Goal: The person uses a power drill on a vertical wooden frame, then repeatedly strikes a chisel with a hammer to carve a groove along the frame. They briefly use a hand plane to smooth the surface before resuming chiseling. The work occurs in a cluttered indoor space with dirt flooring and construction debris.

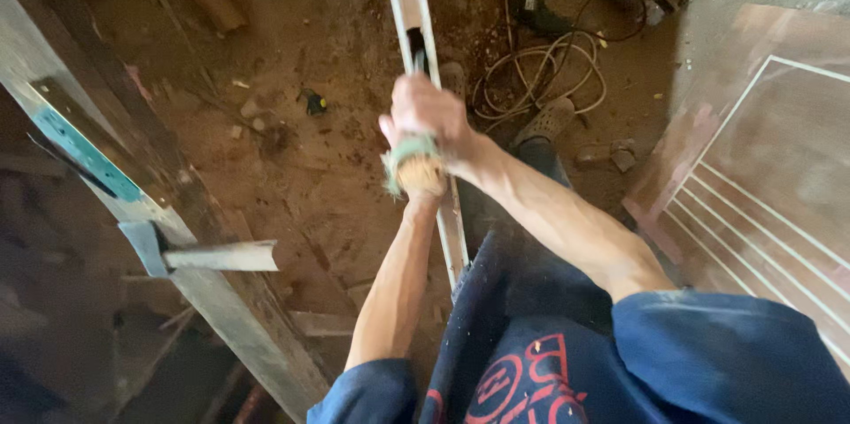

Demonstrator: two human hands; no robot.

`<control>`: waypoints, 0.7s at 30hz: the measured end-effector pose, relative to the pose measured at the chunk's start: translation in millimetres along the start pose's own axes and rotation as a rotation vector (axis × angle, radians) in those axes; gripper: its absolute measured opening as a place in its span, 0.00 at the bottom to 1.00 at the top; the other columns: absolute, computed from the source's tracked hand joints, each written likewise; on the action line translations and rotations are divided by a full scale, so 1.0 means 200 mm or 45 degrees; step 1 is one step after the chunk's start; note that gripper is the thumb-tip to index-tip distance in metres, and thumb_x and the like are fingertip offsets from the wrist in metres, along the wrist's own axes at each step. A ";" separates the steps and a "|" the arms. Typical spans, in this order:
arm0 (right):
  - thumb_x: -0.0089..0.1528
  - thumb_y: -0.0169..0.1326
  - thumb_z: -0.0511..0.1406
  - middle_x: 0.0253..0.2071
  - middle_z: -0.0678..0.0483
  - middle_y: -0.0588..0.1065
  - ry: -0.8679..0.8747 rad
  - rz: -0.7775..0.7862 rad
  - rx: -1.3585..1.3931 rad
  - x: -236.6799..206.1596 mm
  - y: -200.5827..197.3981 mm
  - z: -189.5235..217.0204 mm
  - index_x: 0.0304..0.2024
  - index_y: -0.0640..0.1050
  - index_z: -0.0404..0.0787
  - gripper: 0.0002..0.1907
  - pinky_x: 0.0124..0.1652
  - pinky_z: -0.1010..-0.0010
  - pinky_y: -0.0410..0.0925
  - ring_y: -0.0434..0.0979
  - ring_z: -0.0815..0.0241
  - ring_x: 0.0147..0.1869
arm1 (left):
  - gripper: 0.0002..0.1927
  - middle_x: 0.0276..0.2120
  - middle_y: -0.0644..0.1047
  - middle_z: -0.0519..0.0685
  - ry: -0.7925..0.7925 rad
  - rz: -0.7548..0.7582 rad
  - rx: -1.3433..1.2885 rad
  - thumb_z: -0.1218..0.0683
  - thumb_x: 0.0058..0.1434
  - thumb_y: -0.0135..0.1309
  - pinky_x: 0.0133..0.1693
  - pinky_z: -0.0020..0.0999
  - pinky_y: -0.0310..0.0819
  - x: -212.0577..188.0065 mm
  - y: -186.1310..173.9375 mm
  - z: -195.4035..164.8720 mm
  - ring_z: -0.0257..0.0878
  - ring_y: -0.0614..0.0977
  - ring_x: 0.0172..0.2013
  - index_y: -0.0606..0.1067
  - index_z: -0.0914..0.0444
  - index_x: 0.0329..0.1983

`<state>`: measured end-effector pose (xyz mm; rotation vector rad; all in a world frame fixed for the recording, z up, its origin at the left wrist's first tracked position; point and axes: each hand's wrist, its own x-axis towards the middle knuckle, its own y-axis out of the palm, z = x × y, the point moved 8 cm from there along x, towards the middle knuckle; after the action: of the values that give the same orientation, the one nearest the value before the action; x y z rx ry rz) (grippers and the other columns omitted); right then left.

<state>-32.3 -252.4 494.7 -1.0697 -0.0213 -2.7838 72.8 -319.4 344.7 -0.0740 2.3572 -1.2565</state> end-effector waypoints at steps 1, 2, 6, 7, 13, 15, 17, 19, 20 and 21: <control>0.58 0.61 0.21 0.23 0.56 0.66 0.021 0.007 0.033 -0.02 0.00 -0.06 0.26 0.67 0.44 0.18 0.27 0.68 0.68 0.69 0.59 0.26 | 0.23 0.51 0.76 0.51 -0.017 -0.037 -0.097 0.42 0.74 0.48 0.52 0.34 0.79 -0.02 0.00 0.01 0.41 0.81 0.51 0.71 0.62 0.62; 0.59 0.60 0.21 0.23 0.56 0.66 0.048 0.010 0.066 -0.05 -0.01 -0.10 0.26 0.67 0.43 0.18 0.27 0.66 0.67 0.70 0.59 0.27 | 0.25 0.52 0.76 0.52 -0.037 -0.071 -0.189 0.41 0.71 0.49 0.51 0.35 0.79 -0.06 -0.01 0.03 0.42 0.81 0.51 0.70 0.63 0.62; 0.62 0.62 0.21 0.23 0.56 0.70 0.149 -0.013 -0.100 -0.20 -0.01 0.03 0.27 0.68 0.45 0.20 0.22 0.78 0.72 0.73 0.66 0.23 | 0.33 0.54 0.75 0.57 -0.011 -0.244 -0.614 0.38 0.65 0.53 0.52 0.38 0.79 -0.10 -0.14 0.00 0.46 0.80 0.53 0.68 0.64 0.65; 0.62 0.61 0.22 0.24 0.56 0.71 0.332 0.056 -0.076 -0.22 -0.02 0.02 0.29 0.67 0.44 0.18 0.21 0.77 0.71 0.74 0.65 0.24 | 0.33 0.56 0.75 0.57 0.001 -0.264 -0.753 0.38 0.67 0.51 0.54 0.39 0.78 -0.11 -0.16 -0.01 0.47 0.80 0.55 0.68 0.64 0.66; 0.63 0.59 0.29 0.29 0.53 0.72 0.576 0.115 0.003 -0.07 -0.16 0.09 0.38 0.67 0.40 0.11 0.27 0.68 0.70 0.75 0.60 0.30 | 0.33 0.58 0.75 0.59 0.050 -0.383 -0.919 0.39 0.68 0.46 0.57 0.40 0.76 -0.05 -0.20 -0.06 0.50 0.79 0.58 0.70 0.67 0.66; 0.63 0.59 0.30 0.29 0.55 0.70 0.518 0.048 0.043 0.05 -0.18 0.03 0.38 0.67 0.41 0.12 0.27 0.69 0.68 0.72 0.60 0.29 | 0.31 0.58 0.74 0.59 0.047 -0.368 -0.917 0.40 0.69 0.44 0.56 0.40 0.75 -0.11 -0.19 -0.05 0.50 0.78 0.58 0.70 0.67 0.65; 0.63 0.60 0.32 0.29 0.56 0.68 0.445 0.007 0.097 0.18 -0.19 -0.04 0.37 0.67 0.42 0.13 0.26 0.71 0.66 0.68 0.60 0.29 | 0.28 0.55 0.76 0.59 -0.038 -0.347 -0.855 0.42 0.71 0.45 0.55 0.42 0.75 -0.05 -0.15 -0.03 0.50 0.80 0.55 0.73 0.68 0.62; 0.64 0.61 0.34 0.31 0.52 0.69 0.302 0.043 -0.001 0.27 -0.22 -0.04 0.38 0.67 0.41 0.13 0.31 0.67 0.67 0.69 0.55 0.32 | 0.26 0.53 0.79 0.58 0.079 -0.356 -0.732 0.42 0.76 0.39 0.57 0.43 0.75 0.05 -0.19 0.00 0.50 0.80 0.53 0.76 0.66 0.57; 0.64 0.61 0.34 0.33 0.47 0.70 0.195 0.111 -0.118 0.30 -0.24 -0.02 0.39 0.68 0.39 0.12 0.35 0.62 0.68 0.71 0.51 0.36 | 0.27 0.48 0.80 0.56 0.027 -0.204 -0.812 0.40 0.73 0.36 0.51 0.39 0.78 0.16 -0.16 0.06 0.46 0.82 0.49 0.78 0.64 0.51; 0.66 0.61 0.34 0.34 0.48 0.71 0.212 0.171 -0.117 0.30 -0.25 -0.01 0.40 0.69 0.39 0.12 0.35 0.64 0.69 0.73 0.53 0.36 | 0.29 0.43 0.82 0.54 -0.011 -0.057 -0.895 0.39 0.71 0.34 0.45 0.36 0.82 0.28 -0.14 0.10 0.43 0.84 0.44 0.80 0.62 0.46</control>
<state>-85.1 -211.9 536.0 -0.8219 0.1927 -2.7640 26.3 -365.8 337.5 -0.3517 2.6826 -0.3879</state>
